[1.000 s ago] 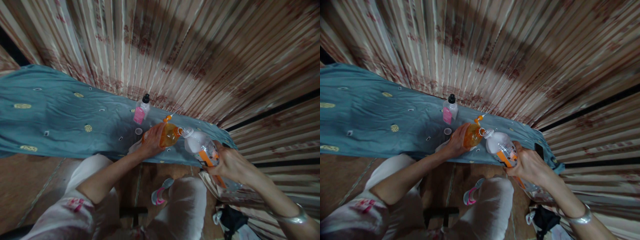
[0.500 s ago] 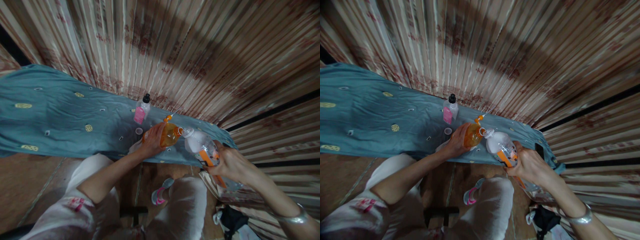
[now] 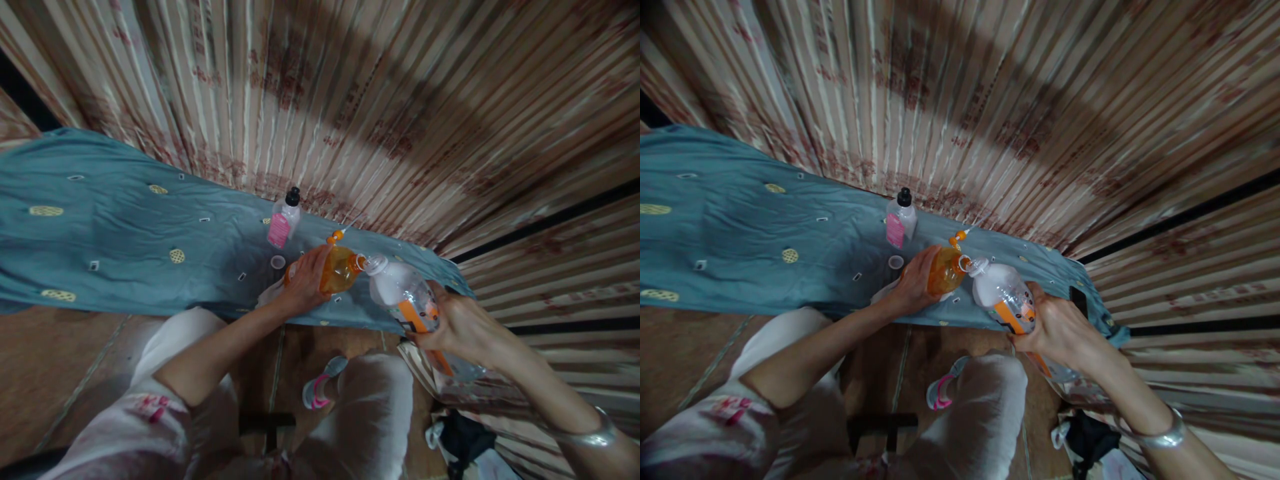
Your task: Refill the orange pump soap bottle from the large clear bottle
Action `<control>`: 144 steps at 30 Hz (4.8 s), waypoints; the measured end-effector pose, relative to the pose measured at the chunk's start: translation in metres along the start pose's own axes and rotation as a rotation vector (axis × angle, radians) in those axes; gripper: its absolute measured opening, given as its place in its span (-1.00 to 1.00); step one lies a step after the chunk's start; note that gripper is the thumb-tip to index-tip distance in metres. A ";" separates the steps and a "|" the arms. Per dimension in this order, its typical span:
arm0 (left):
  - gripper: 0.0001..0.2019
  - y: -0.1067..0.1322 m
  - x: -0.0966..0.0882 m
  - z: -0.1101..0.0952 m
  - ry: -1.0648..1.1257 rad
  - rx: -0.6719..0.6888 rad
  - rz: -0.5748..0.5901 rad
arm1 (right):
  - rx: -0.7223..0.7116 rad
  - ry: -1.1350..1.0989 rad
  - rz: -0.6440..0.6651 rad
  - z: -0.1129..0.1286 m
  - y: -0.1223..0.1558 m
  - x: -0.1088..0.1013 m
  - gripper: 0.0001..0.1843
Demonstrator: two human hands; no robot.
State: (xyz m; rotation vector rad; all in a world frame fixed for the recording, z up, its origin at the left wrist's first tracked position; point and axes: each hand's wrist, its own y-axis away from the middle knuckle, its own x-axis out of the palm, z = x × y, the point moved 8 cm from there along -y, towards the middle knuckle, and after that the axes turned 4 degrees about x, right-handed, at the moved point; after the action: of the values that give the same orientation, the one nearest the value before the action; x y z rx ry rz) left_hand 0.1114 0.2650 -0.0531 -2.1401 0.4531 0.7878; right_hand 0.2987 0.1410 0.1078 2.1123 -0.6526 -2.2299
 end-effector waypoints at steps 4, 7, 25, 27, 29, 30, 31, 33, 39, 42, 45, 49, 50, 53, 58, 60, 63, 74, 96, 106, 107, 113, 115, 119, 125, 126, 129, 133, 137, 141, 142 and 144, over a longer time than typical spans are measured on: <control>0.01 0.000 0.001 0.001 -0.014 0.003 -0.005 | 0.000 -0.003 -0.005 0.000 -0.001 0.000 -0.47; 0.01 0.001 0.001 0.001 -0.009 0.006 -0.011 | 0.000 -0.010 0.013 -0.001 0.000 0.002 -0.48; 0.07 0.001 0.001 0.001 -0.023 0.034 -0.030 | -0.022 0.025 0.011 0.000 0.001 0.002 -0.55; 0.08 0.001 0.001 0.001 -0.028 0.028 -0.033 | -0.017 0.027 0.005 0.000 0.001 0.001 -0.54; 0.08 0.002 0.002 0.002 -0.031 0.028 -0.036 | -0.009 0.033 -0.002 -0.001 0.001 0.001 -0.52; 0.07 0.002 0.002 0.001 -0.032 0.034 -0.038 | -0.006 0.032 -0.004 -0.002 0.001 0.001 -0.51; 0.07 0.002 0.002 0.001 -0.033 0.041 -0.041 | -0.005 0.030 -0.002 -0.002 0.001 0.002 -0.51; 0.05 0.002 0.001 0.000 -0.031 0.052 -0.048 | -0.008 0.023 0.002 -0.003 0.000 0.003 -0.51; 0.03 0.002 0.003 0.002 -0.023 0.043 -0.052 | -0.016 0.021 -0.022 -0.006 0.000 0.003 -0.50; 0.04 0.002 0.004 0.002 -0.028 0.028 -0.034 | -0.017 0.007 -0.038 -0.005 0.000 0.001 -0.51; 0.06 0.001 0.004 0.003 -0.023 0.009 -0.013 | -0.018 0.010 -0.037 -0.004 0.000 0.000 -0.52; 0.03 0.000 0.002 0.002 -0.019 0.004 -0.014 | -0.013 0.017 -0.027 -0.001 0.001 -0.002 -0.53; 0.03 0.000 0.002 0.002 -0.018 0.008 -0.015 | -0.013 0.018 -0.027 0.000 0.001 -0.003 -0.54; 0.03 0.000 0.002 0.002 -0.012 0.015 -0.023 | -0.020 0.024 -0.021 0.001 0.002 -0.003 -0.56; 0.05 0.001 0.002 0.001 -0.012 0.023 -0.032 | -0.017 0.028 -0.006 0.000 0.002 -0.001 -0.54; 0.07 0.002 0.002 0.001 -0.014 0.027 -0.026 | -0.013 0.028 -0.005 0.000 0.002 -0.001 -0.55; 0.09 0.002 0.003 0.002 -0.023 0.020 -0.019 | -0.014 0.018 -0.002 0.000 0.003 0.000 -0.55; 0.03 0.001 0.001 0.001 -0.033 0.029 -0.034 | -0.044 -0.001 -0.037 0.002 0.003 -0.002 -0.55; 0.06 0.001 0.001 0.002 -0.015 0.028 -0.029 | -0.077 0.018 -0.110 -0.004 0.000 -0.001 -0.57; 0.04 0.001 0.000 0.001 -0.013 0.016 -0.018 | -0.064 0.059 -0.100 -0.002 0.001 -0.003 -0.56; 0.04 0.001 0.000 0.001 -0.010 0.017 -0.022 | -0.062 0.059 -0.100 -0.002 0.001 -0.003 -0.57; 0.05 0.001 -0.001 0.001 0.004 0.018 -0.027 | -0.065 0.035 -0.091 -0.001 0.002 -0.004 -0.56; 0.04 0.001 -0.001 0.001 0.013 0.019 -0.022 | -0.061 0.037 -0.095 -0.002 0.001 -0.004 -0.56; 0.05 0.001 -0.003 0.000 0.021 0.028 -0.033 | -0.078 0.026 -0.100 -0.003 0.001 -0.003 -0.57; 0.05 0.001 -0.001 0.001 0.009 0.026 -0.031 | -0.126 -0.006 -0.134 -0.004 0.002 -0.003 -0.59; 0.04 0.001 -0.001 0.001 0.006 0.027 -0.028 | -0.117 -0.001 -0.129 -0.005 0.002 -0.002 -0.58; 0.02 0.001 -0.002 0.000 -0.007 0.027 -0.029 | -0.096 0.025 -0.127 -0.006 0.001 -0.001 -0.57; 0.03 0.001 -0.002 0.000 -0.023 0.016 -0.024 | -0.087 0.056 -0.111 -0.004 0.001 0.001 -0.59; 0.06 0.001 -0.001 0.000 -0.021 0.012 -0.015 | -0.064 0.058 -0.090 -0.005 0.000 0.000 -0.56; 0.02 0.001 -0.002 0.000 -0.009 0.025 -0.032 | -0.079 0.040 -0.078 -0.004 0.001 -0.001 -0.57; 0.01 0.001 -0.002 0.000 -0.006 0.029 -0.038 | -0.077 0.037 -0.077 -0.004 0.001 -0.001 -0.57; 0.01 0.001 -0.003 0.000 -0.005 0.036 -0.045 | -0.067 0.039 -0.079 -0.004 0.001 -0.002 -0.57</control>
State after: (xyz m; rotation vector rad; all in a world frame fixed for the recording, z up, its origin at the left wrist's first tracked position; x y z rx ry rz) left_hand 0.1090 0.2645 -0.0511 -2.1078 0.4125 0.7541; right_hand 0.3022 0.1396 0.1097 2.1800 -0.4932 -2.2101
